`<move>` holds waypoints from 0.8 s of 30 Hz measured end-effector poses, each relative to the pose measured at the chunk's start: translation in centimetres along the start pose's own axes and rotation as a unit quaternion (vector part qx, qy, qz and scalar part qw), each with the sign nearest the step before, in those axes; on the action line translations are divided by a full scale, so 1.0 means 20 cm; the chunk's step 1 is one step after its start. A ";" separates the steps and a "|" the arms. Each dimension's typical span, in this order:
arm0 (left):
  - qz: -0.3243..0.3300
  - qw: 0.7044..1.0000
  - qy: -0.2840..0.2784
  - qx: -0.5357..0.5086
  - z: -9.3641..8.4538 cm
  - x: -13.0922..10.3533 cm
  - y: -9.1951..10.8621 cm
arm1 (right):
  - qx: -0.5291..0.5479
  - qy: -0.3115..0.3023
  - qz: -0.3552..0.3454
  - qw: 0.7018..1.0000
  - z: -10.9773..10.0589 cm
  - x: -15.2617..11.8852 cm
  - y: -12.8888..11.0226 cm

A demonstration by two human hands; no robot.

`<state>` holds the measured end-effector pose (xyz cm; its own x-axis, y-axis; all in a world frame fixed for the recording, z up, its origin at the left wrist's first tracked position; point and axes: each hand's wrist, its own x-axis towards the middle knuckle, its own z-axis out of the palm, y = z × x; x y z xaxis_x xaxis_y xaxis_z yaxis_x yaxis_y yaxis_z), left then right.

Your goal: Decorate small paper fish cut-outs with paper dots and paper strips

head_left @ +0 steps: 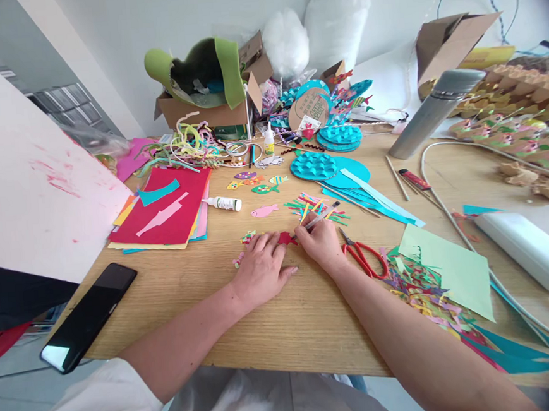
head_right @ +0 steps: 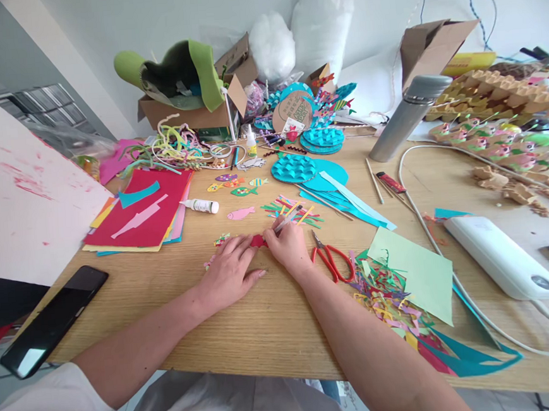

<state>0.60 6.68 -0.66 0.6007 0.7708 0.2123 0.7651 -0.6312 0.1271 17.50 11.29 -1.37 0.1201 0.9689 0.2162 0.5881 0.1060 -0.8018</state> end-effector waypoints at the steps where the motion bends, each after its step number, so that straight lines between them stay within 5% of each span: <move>1: -0.001 1.000 0.001 -0.001 0.00 0.00 0.00 | 0.000 -0.002 0.001 1.000 0.00 0.00 0.00; 24: 0.002 1.000 0.000 0.009 0.00 0.00 0.00 | -0.002 -0.002 -0.003 1.000 0.00 0.00 0.01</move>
<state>0.64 6.71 -0.75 0.6035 0.7684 0.2130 0.7669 -0.6325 0.1087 17.54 11.31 -1.52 0.1140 0.9692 0.2184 0.5922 0.1102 -0.7982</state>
